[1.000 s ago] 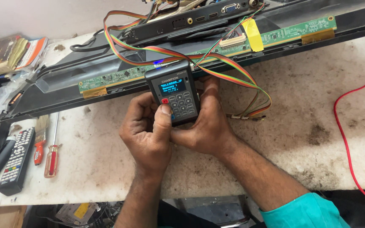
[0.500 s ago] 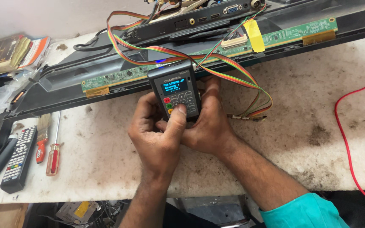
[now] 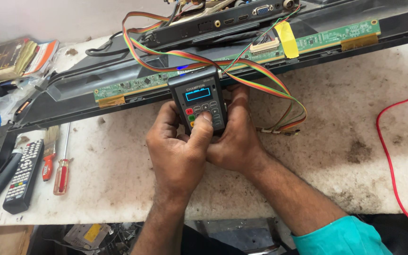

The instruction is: The person holds a handheld LED strip tester connected by wires to the LED backlight bars inside a disassembled television lying face-down on a workbench. They press buttons on the tester and watch the strips light up in different colors, repositioning the tester and checking the display as the strips illuminate.

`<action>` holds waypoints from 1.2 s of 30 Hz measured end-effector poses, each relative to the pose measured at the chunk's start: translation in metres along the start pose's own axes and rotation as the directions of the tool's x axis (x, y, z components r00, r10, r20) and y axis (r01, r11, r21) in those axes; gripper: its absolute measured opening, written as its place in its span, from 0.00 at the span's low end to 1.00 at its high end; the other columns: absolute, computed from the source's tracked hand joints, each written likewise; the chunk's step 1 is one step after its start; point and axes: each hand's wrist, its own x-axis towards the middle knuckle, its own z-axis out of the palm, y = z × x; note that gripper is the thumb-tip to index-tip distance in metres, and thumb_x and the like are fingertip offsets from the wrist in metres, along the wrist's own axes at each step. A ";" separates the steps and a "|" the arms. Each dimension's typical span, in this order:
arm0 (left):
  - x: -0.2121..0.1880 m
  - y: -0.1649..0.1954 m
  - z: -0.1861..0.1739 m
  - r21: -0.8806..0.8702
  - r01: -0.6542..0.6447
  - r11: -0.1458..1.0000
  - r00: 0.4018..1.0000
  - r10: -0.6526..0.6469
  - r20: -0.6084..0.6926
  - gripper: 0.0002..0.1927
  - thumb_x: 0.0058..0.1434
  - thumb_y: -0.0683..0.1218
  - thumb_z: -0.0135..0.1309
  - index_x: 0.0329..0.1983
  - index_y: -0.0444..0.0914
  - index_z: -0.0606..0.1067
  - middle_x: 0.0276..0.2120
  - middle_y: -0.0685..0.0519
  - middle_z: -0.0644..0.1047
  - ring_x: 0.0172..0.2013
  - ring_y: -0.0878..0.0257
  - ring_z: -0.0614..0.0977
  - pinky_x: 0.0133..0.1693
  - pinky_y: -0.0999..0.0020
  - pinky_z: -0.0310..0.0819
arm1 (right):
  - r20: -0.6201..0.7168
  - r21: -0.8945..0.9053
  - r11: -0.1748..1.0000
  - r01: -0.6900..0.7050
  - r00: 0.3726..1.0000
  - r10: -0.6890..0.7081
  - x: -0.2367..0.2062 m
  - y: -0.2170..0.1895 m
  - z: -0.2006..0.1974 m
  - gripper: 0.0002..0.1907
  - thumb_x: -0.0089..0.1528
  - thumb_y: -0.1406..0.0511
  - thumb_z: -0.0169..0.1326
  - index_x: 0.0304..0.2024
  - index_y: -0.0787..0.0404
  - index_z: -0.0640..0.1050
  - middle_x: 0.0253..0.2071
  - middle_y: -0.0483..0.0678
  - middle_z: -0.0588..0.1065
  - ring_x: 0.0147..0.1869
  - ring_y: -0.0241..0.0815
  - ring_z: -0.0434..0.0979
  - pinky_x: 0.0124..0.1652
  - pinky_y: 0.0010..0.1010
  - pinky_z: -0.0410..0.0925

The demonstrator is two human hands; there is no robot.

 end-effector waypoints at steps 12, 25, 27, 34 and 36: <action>-0.001 -0.069 -0.032 -0.170 -0.050 0.984 0.996 0.038 -0.075 0.20 0.71 0.49 0.36 0.41 0.32 0.77 0.35 0.51 0.80 0.36 0.64 0.79 0.38 0.69 0.72 | 0.043 -0.102 0.990 0.102 0.994 -0.098 0.000 -0.007 -0.001 0.48 0.53 0.67 0.75 0.64 0.71 0.56 0.57 0.57 0.69 0.61 0.40 0.75 0.63 0.32 0.73; 0.000 -0.087 -0.021 -0.264 0.243 0.933 0.969 -0.247 0.021 0.14 0.71 0.43 0.42 0.42 0.30 0.78 0.34 0.54 0.80 0.34 0.70 0.77 0.38 0.73 0.73 | 0.048 -0.019 0.999 0.035 0.998 -0.034 0.000 -0.009 -0.001 0.49 0.54 0.67 0.74 0.64 0.70 0.53 0.58 0.55 0.70 0.60 0.39 0.78 0.59 0.29 0.77; 0.000 -0.085 -0.019 -0.285 0.272 0.919 0.962 -0.271 0.045 0.14 0.72 0.43 0.42 0.42 0.31 0.77 0.35 0.54 0.80 0.34 0.70 0.77 0.38 0.73 0.74 | 0.048 -0.068 0.996 0.057 0.997 -0.054 -0.001 -0.008 -0.003 0.49 0.54 0.67 0.74 0.64 0.70 0.53 0.58 0.55 0.69 0.60 0.40 0.77 0.60 0.30 0.76; -0.002 -0.087 -0.019 -0.284 0.247 0.926 0.969 -0.231 0.089 0.09 0.66 0.37 0.45 0.42 0.29 0.76 0.35 0.53 0.80 0.34 0.69 0.77 0.36 0.74 0.73 | 0.048 -0.079 0.995 0.068 0.997 -0.065 -0.001 -0.008 -0.003 0.51 0.54 0.67 0.74 0.65 0.70 0.52 0.60 0.55 0.67 0.62 0.40 0.76 0.61 0.31 0.75; -0.004 -0.088 -0.020 -0.279 0.245 0.929 0.969 -0.225 0.100 0.09 0.64 0.36 0.45 0.42 0.29 0.76 0.35 0.52 0.80 0.34 0.69 0.78 0.36 0.74 0.74 | 0.053 -0.038 0.999 0.032 0.998 -0.030 -0.002 -0.009 -0.004 0.50 0.54 0.67 0.74 0.65 0.70 0.52 0.60 0.55 0.68 0.61 0.39 0.77 0.60 0.30 0.76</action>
